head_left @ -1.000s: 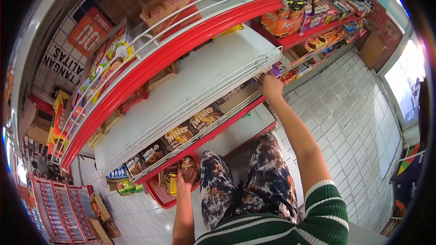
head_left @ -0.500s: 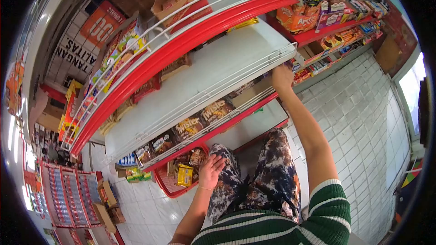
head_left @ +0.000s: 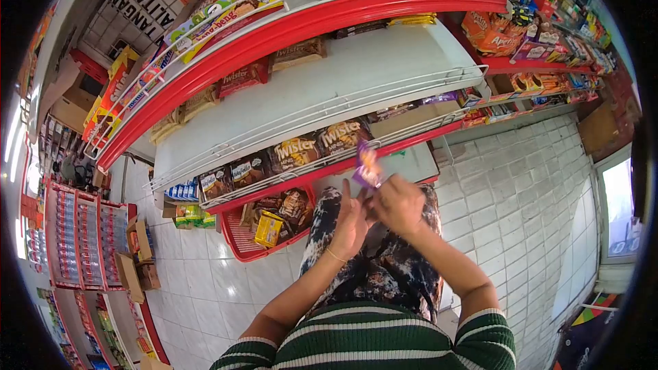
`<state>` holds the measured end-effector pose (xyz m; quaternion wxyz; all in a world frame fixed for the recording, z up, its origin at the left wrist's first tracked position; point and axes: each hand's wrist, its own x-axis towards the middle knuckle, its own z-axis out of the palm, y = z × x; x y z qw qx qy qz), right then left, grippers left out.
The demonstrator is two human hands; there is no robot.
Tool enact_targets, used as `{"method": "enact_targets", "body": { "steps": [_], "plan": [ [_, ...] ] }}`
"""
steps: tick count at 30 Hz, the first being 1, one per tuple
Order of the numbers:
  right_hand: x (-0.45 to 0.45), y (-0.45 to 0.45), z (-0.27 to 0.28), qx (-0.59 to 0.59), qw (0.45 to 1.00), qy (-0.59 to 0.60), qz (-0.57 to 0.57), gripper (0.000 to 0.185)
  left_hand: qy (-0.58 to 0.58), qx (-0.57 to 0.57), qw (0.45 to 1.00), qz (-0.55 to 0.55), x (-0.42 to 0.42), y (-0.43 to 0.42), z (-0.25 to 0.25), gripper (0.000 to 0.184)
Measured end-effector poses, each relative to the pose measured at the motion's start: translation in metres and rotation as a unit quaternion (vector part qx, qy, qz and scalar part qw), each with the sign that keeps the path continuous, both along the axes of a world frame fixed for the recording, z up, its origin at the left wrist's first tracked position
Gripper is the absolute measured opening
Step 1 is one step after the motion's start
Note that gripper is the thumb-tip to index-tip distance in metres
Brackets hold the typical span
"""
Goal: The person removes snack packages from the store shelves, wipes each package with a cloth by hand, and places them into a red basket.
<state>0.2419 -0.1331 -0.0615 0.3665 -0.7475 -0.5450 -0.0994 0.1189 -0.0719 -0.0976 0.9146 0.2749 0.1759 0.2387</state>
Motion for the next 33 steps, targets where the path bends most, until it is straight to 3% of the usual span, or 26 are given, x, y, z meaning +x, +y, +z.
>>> {"method": "enact_targets", "body": {
  "steps": [2,4,6,8,9,12,14,15,17,18,20,24,29,31,32,33],
  "plan": [
    [-0.024,-0.003,-0.007,-0.003,0.999,0.007,0.039,0.016,0.004,0.048,0.997,0.064,-0.002,0.003,0.005,0.069],
    [-0.046,-0.002,-0.010,0.042,0.995,0.064,0.059,0.017,0.042,0.046,0.994,0.094,-0.010,0.002,-0.005,0.064],
    [-0.063,-0.005,-0.012,0.043,0.991,0.080,0.097,0.016,0.190,-0.009,0.977,0.100,-0.020,0.003,-0.011,0.058],
    [-0.069,-0.007,-0.011,0.031,0.990,0.096,0.101,0.017,0.207,-0.036,0.972,0.106,-0.028,0.002,-0.007,0.048],
    [-0.069,-0.009,-0.008,0.027,0.975,0.189,0.115,0.017,0.168,-0.047,0.980,0.099,-0.033,0.003,-0.003,0.042],
    [-0.060,-0.012,-0.008,0.084,0.891,0.443,0.054,0.019,0.120,-0.036,0.988,0.086,-0.046,0.010,0.001,0.046],
    [-0.049,-0.014,-0.005,0.202,0.745,0.636,0.020,0.031,0.092,-0.046,0.994,0.046,-0.054,0.011,0.011,0.048],
    [-0.047,-0.012,-0.001,0.204,0.745,0.635,0.017,0.031,0.095,-0.028,0.994,0.034,-0.055,0.010,0.009,0.051],
    [-0.050,-0.005,0.007,0.162,0.937,0.305,0.052,0.040,0.085,-0.053,0.995,0.024,-0.050,0.003,0.009,0.052],
    [-0.055,-0.006,0.009,0.106,0.966,0.218,0.091,0.036,0.077,-0.079,0.994,0.019,-0.050,0.000,0.011,0.052],
    [-0.065,-0.007,0.001,0.034,0.974,0.134,0.177,0.032,0.087,-0.084,0.993,0.004,-0.053,-0.004,0.021,0.052],
    [-0.047,-0.015,-0.017,0.051,0.991,0.107,0.065,0.027,0.061,-0.065,0.996,0.008,-0.061,-0.006,0.020,0.053],
    [-0.026,-0.017,-0.027,0.079,0.968,0.235,-0.042,0.022,0.090,0.005,0.995,-0.043,-0.076,-0.002,0.029,0.050],
    [-0.029,-0.020,-0.010,0.188,0.943,0.267,-0.069,0.030,0.148,0.044,0.986,-0.060,-0.078,0.000,0.031,0.044],
    [-0.034,-0.024,0.002,0.187,0.942,0.269,-0.073,0.030,0.150,0.042,0.986,-0.063,-0.078,0.000,0.031,0.044],
    [-0.040,-0.025,0.016,0.166,0.961,0.220,0.016,0.030,0.166,0.065,0.980,-0.082,-0.078,-0.001,0.030,0.042]
  ]
}}
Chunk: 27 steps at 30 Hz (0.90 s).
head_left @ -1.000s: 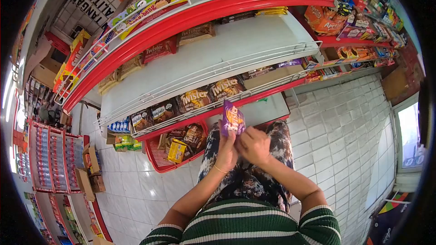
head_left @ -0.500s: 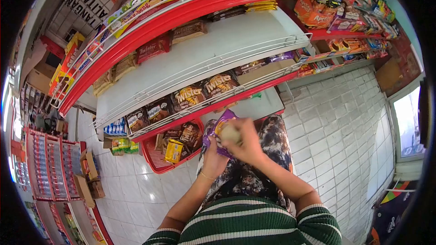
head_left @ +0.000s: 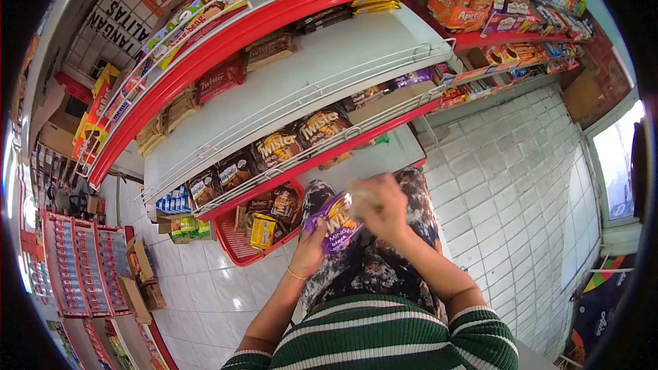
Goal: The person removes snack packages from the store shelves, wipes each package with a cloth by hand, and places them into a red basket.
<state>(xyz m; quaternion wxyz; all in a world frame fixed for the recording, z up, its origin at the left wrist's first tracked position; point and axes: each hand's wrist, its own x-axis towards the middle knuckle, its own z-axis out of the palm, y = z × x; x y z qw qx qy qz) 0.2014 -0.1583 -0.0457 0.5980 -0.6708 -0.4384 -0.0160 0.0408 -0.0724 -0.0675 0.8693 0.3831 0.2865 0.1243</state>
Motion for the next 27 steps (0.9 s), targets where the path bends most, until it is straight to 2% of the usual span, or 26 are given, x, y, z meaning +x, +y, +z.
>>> {"method": "enact_targets", "body": {
  "steps": [1,2,3,5,6,9,12,13,14,15,17,18,19,21,22,23,24,25,26,27],
  "plan": [
    [-0.005,0.001,0.009,-0.001,0.995,-0.067,0.080,0.031,0.015,0.023,0.999,-0.023,0.001,0.000,0.000,0.040],
    [-0.008,0.004,0.011,-0.034,0.986,-0.124,0.109,0.031,0.051,0.084,0.995,0.022,0.003,-0.006,-0.001,0.039],
    [-0.010,0.005,0.013,-0.067,0.972,-0.179,0.138,0.030,0.050,0.086,0.995,0.018,0.003,-0.004,0.003,0.039],
    [-0.005,0.005,0.009,-0.083,0.975,-0.157,0.129,0.024,0.113,0.274,0.950,-0.096,-0.003,0.004,0.011,0.040],
    [0.004,0.002,0.010,-0.113,0.977,-0.126,0.133,0.023,0.113,0.274,0.950,-0.096,-0.005,0.007,0.012,0.040],
    [0.026,-0.013,0.003,-0.221,0.964,-0.065,0.130,0.020,0.043,0.076,0.995,-0.057,-0.014,0.012,0.014,0.041],
    [0.043,-0.019,-0.041,-0.166,0.979,-0.004,0.122,0.021,0.032,0.018,0.999,-0.025,-0.018,0.015,0.011,0.042],
    [0.045,-0.021,-0.053,-0.102,0.974,0.175,0.102,0.026,0.020,-0.008,1.000,-0.008,-0.019,0.018,0.008,0.042],
    [0.045,-0.025,-0.061,-0.034,0.934,0.347,0.077,0.031,0.005,-0.023,1.000,-0.004,-0.018,0.021,0.006,0.044],
    [0.042,-0.029,-0.062,-0.033,0.935,0.345,0.074,0.031,0.003,-0.022,1.000,-0.007,-0.016,0.023,0.007,0.044],
    [0.031,-0.036,-0.064,0.006,0.822,0.550,0.148,0.041,-0.017,-0.037,0.999,-0.001,-0.011,0.026,0.012,0.048],
    [0.024,-0.035,-0.064,0.034,0.826,0.513,0.231,0.045,0.000,-0.022,1.000,0.004,-0.007,0.024,0.017,0.049],
    [0.015,-0.035,-0.062,0.039,0.807,0.528,0.264,0.047,0.002,-0.021,1.000,0.003,-0.001,0.022,0.019,0.049],
    [0.005,-0.035,-0.047,0.028,0.809,0.511,0.290,0.039,-0.041,-0.014,0.999,-0.005,0.008,0.019,0.021,0.043],
    [0.007,-0.036,-0.044,0.030,0.809,0.511,0.289,0.039,-0.024,0.019,1.000,0.004,0.007,0.023,0.009,0.049],
    [0.009,-0.036,-0.041,0.016,0.886,0.385,0.257,0.034,-0.023,0.019,1.000,0.004,0.006,0.024,0.002,0.049],
    [0.010,-0.035,-0.038,0.001,0.943,0.249,0.220,0.030,0.080,0.058,0.994,0.055,0.005,0.024,-0.002,0.055],
    [0.012,-0.035,-0.033,0.002,0.943,0.249,0.221,0.030,0.182,0.096,0.973,0.105,0.003,0.024,-0.006,0.061],
    [0.013,-0.036,-0.025,0.004,0.968,0.128,0.214,0.029,0.134,0.020,0.989,0.053,-0.002,0.027,-0.008,0.072],
    [0.014,-0.038,-0.018,0.005,0.979,0.006,0.203,0.028,0.134,0.021,0.989,0.053,-0.002,0.028,-0.008,0.072]
  ]
}}
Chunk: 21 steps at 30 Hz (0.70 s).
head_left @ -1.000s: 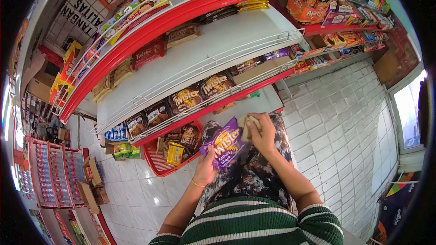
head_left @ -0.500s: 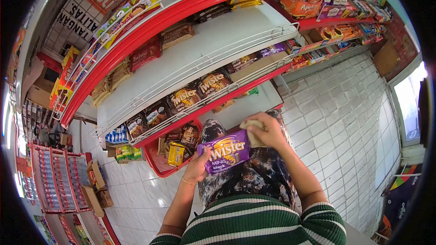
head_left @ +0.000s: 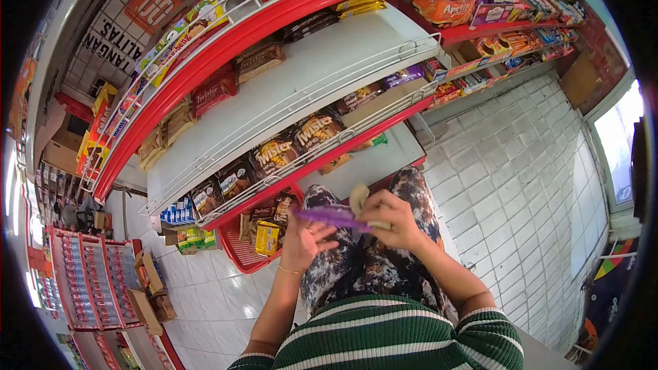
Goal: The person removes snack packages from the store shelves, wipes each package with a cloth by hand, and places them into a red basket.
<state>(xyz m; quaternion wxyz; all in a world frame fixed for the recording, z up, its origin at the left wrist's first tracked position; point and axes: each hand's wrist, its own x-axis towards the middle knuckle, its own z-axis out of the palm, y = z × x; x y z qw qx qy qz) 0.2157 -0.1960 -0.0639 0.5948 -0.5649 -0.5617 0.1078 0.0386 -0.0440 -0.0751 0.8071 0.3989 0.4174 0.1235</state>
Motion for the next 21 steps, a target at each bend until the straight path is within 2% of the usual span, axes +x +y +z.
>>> {"method": "enact_targets", "body": {
  "steps": [1,2,4,6,7,8,11,12,14,15,16,18,19,20,21],
  "plan": [
    [0.001,-0.002,0.007,0.000,1.000,0.001,-0.001,0.028,-0.132,-0.149,0.979,-0.048,0.000,0.000,0.001,0.074],
    [0.001,-0.005,0.013,0.001,0.997,-0.080,0.022,0.030,-0.259,-0.293,0.916,-0.093,-0.001,-0.001,0.002,0.076],
    [0.003,-0.009,0.023,0.005,0.969,-0.239,0.068,0.035,-0.275,-0.316,0.906,-0.067,-0.001,-0.001,0.006,0.077],
    [0.004,-0.014,0.027,0.001,0.961,-0.260,0.091,0.036,-0.174,-0.400,0.898,0.053,-0.003,0.006,0.002,0.079],
    [0.005,-0.017,0.029,-0.015,0.953,-0.281,0.114,0.036,-0.186,-0.369,0.910,-0.025,-0.006,0.010,-0.004,0.069],
    [0.007,-0.019,0.029,-0.031,0.943,-0.303,0.135,0.035,-0.187,-0.369,0.910,-0.025,-0.007,0.011,-0.010,0.069],
    [0.010,-0.025,0.024,-0.049,0.947,-0.291,0.124,0.034,-0.191,-0.318,0.928,-0.029,-0.008,0.004,-0.016,0.041],
    [0.010,-0.026,0.021,-0.050,0.948,-0.290,0.121,0.034,-0.190,-0.318,0.928,-0.031,-0.008,0.001,-0.018,0.041],
    [0.011,-0.026,0.014,-0.067,0.971,-0.220,0.061,0.038,-0.159,-0.258,0.953,-0.013,-0.007,-0.003,-0.020,0.040],
    [0.011,-0.026,0.013,-0.066,0.981,-0.179,0.021,0.033,-0.151,-0.241,0.959,0.013,-0.003,-0.007,-0.017,0.036],
    [0.015,-0.028,0.008,-0.066,0.981,-0.179,0.021,0.033,-0.151,-0.242,0.958,0.013,-0.003,-0.008,-0.013,0.036],
    [0.026,-0.033,-0.006,-0.156,0.984,-0.016,-0.080,0.032,-0.175,-0.162,0.969,0.061,-0.001,-0.010,-0.006,0.028],
    [0.027,-0.031,-0.009,-0.129,0.978,0.040,-0.158,0.026,-0.176,-0.163,0.969,0.060,0.000,-0.011,-0.002,0.028],
    [0.025,-0.030,-0.010,-0.130,0.978,0.039,-0.159,0.026,-0.176,-0.133,0.972,0.086,0.002,-0.013,0.002,0.022],
    [0.016,-0.023,-0.002,-0.105,0.954,0.209,-0.190,0.026,-0.175,-0.103,0.973,0.111,0.002,-0.015,0.006,0.017]
  ]
}}
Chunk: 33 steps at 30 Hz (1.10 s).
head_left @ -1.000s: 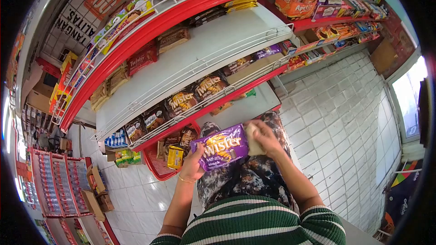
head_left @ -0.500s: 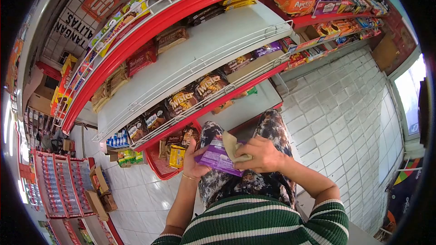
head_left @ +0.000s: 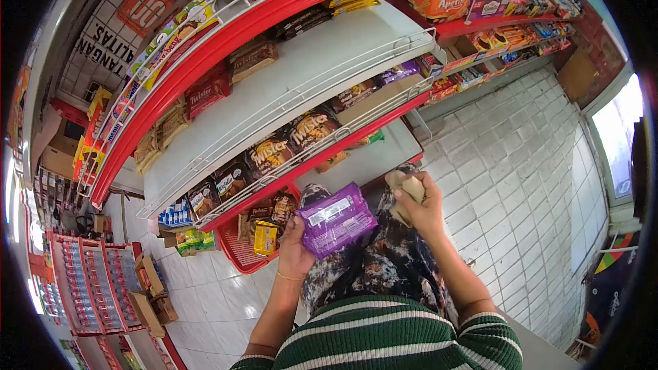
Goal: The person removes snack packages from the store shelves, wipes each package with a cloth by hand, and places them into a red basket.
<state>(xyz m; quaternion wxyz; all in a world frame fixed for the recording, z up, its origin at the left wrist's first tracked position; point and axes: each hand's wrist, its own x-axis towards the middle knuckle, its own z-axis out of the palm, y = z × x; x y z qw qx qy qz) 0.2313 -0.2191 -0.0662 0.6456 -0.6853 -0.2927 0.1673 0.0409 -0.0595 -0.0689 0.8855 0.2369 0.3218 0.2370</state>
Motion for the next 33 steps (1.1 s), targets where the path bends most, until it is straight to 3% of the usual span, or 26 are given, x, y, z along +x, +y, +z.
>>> {"method": "enact_targets", "body": {
  "steps": [1,2,3,4,6,7,9,12,17,19,22,24,26,27,31,33],
  "plan": [
    [-0.010,0.007,0.005,0.048,0.984,0.161,-0.059,0.027,0.001,0.000,1.000,-0.002,0.001,-0.003,0.002,0.017],
    [-0.023,0.014,0.006,0.049,0.989,0.138,-0.031,0.030,-0.013,0.008,1.000,0.001,0.004,-0.007,0.003,0.013],
    [-0.029,0.025,0.009,0.053,0.990,-0.129,-0.033,0.032,-0.027,0.017,0.999,0.004,0.008,-0.013,0.006,0.010],
    [-0.038,0.035,0.022,0.085,0.972,-0.217,0.011,0.034,-0.030,0.013,0.999,-0.009,0.014,-0.020,0.013,0.011],
    [-0.061,0.047,0.025,0.066,0.952,-0.264,0.139,0.032,-0.028,0.033,0.999,-0.016,0.012,-0.023,0.009,0.012],
    [-0.067,0.052,0.020,0.035,0.925,-0.352,0.140,0.032,-0.028,0.052,0.998,-0.018,0.009,-0.024,0.007,0.013],
    [-0.066,0.056,0.016,0.034,0.927,-0.355,0.119,0.032,-0.048,0.069,0.996,-0.003,0.003,-0.020,0.011,0.015],
    [-0.058,0.064,-0.003,-0.001,0.937,-0.343,0.067,0.030,-0.076,0.059,0.995,0.010,-0.012,-0.006,0.009,0.020],
    [-0.050,0.063,-0.040,-0.075,0.955,-0.266,0.104,0.022,-0.069,0.033,0.997,0.032,-0.047,0.027,-0.015,0.034],
    [-0.045,0.059,-0.047,-0.109,0.958,-0.239,0.119,0.019,-0.042,-0.013,0.994,0.103,-0.071,0.054,-0.037,0.036],
    [-0.037,0.052,-0.045,-0.111,0.987,-0.105,0.056,0.021,0.026,0.005,0.988,0.154,-0.102,0.083,-0.053,0.040],
    [-0.027,0.048,-0.053,-0.103,0.988,-0.099,0.050,0.020,0.037,-0.002,0.985,0.169,-0.119,0.104,-0.083,0.041],
    [-0.023,0.047,-0.053,-0.093,0.994,-0.048,0.034,0.019,0.183,0.004,0.956,0.227,-0.132,0.124,-0.127,0.036],
    [-0.022,0.046,-0.054,-0.094,0.994,-0.047,0.034,0.019,0.184,0.003,0.956,0.227,-0.138,0.132,-0.152,0.036],
    [-0.019,0.045,-0.059,-0.090,0.995,-0.033,0.026,0.018,0.204,-0.056,0.966,0.151,-0.140,0.150,-0.203,0.028],
    [-0.019,0.042,-0.056,-0.087,0.995,-0.032,0.024,0.019,0.318,-0.082,0.935,0.132,-0.133,0.162,-0.241,0.026]
  ]
}}
